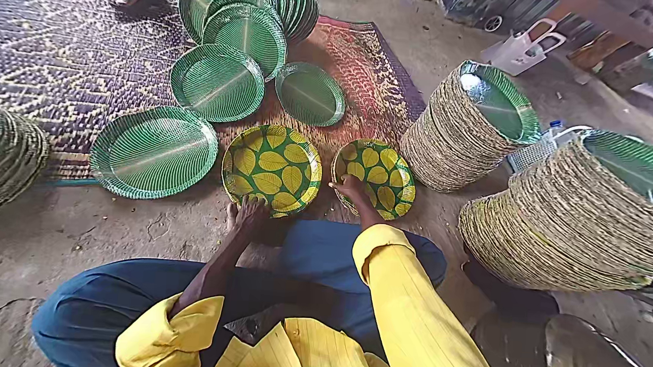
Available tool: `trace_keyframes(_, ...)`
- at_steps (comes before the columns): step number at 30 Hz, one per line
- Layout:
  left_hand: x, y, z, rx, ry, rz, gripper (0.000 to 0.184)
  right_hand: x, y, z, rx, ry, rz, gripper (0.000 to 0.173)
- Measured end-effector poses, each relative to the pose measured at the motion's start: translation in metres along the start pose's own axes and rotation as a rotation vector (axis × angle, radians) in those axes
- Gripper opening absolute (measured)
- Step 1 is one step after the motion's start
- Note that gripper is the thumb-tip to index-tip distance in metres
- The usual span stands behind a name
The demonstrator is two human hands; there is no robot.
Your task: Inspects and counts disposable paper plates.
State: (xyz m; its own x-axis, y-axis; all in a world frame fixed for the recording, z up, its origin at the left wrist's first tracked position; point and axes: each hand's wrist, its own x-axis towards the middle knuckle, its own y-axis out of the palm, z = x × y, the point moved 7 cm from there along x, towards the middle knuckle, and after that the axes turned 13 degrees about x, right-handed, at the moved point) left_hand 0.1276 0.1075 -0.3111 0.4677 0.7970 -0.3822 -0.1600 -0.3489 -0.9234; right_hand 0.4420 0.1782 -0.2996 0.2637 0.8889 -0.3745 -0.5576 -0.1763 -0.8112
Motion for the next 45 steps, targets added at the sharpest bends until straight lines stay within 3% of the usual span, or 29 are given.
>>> trace_keyframes(5,0.003,0.005,-0.003,0.021,0.029,-0.019,0.038,0.007,0.004,-0.006,0.083,-0.006,-0.066,0.041)
trace_keyframes(12,0.003,0.005,-0.015,-0.021,-0.003,0.023,0.032,-0.012,-0.010,0.008,-0.004,0.088,-0.111,0.033)
trace_keyframes(15,0.001,0.002,-0.011,-0.061,0.008,-0.031,0.038,-0.031,-0.036,0.036,-0.029,-0.063,-0.290,0.031)
trace_keyframes(17,-0.005,-0.013,-0.001,-0.164,0.037,-0.295,0.039,-0.049,-0.049,0.077,-0.057,-0.274,-0.373,0.030)
trace_keyframes(19,-0.019,-0.040,0.004,-0.214,0.075,-0.752,0.028,-0.074,-0.033,0.117,-0.061,-0.525,-0.361,0.026)
trace_keyframes(20,-0.027,-0.056,0.005,-0.208,0.084,-0.943,0.027,-0.088,-0.012,0.134,-0.072,-0.685,-0.327,0.021)
trace_keyframes(22,-0.036,-0.072,0.007,-0.175,0.063,-1.121,0.031,-0.104,0.050,0.153,-0.126,-0.871,-0.079,0.018)
trace_keyframes(24,-0.035,-0.071,0.010,-0.142,0.039,-1.032,0.035,-0.114,0.108,0.156,-0.232,-0.820,0.338,0.025)
trace_keyframes(26,-0.020,-0.046,0.013,-0.122,0.009,-0.707,0.038,-0.115,0.137,0.147,-0.314,-0.784,0.552,0.028)
trace_keyframes(28,-0.002,-0.013,0.013,-0.116,-0.048,-0.223,0.038,-0.102,0.120,0.139,-0.186,-0.745,0.542,0.028)
trace_keyframes(30,0.001,-0.001,0.006,-0.112,-0.082,0.011,0.033,-0.074,0.074,0.123,-0.055,-0.651,0.338,0.028)
trace_keyframes(34,-0.003,-0.004,-0.010,-0.007,-0.018,0.076,0.029,-0.028,-0.006,0.052,0.070,-0.304,-0.138,0.037)
trace_keyframes(37,-0.004,-0.007,-0.010,0.011,-0.023,0.084,0.029,-0.001,0.001,0.002,0.013,-0.008,-0.068,0.059)
trace_keyframes(41,-0.004,-0.013,-0.008,-0.047,-0.008,-0.009,0.042,0.006,0.008,-0.004,0.053,-0.001,-0.057,0.043)
trace_keyframes(45,0.003,-0.020,-0.014,-0.086,0.033,-0.105,0.040,0.004,0.005,-0.003,0.042,0.014,-0.084,0.036)
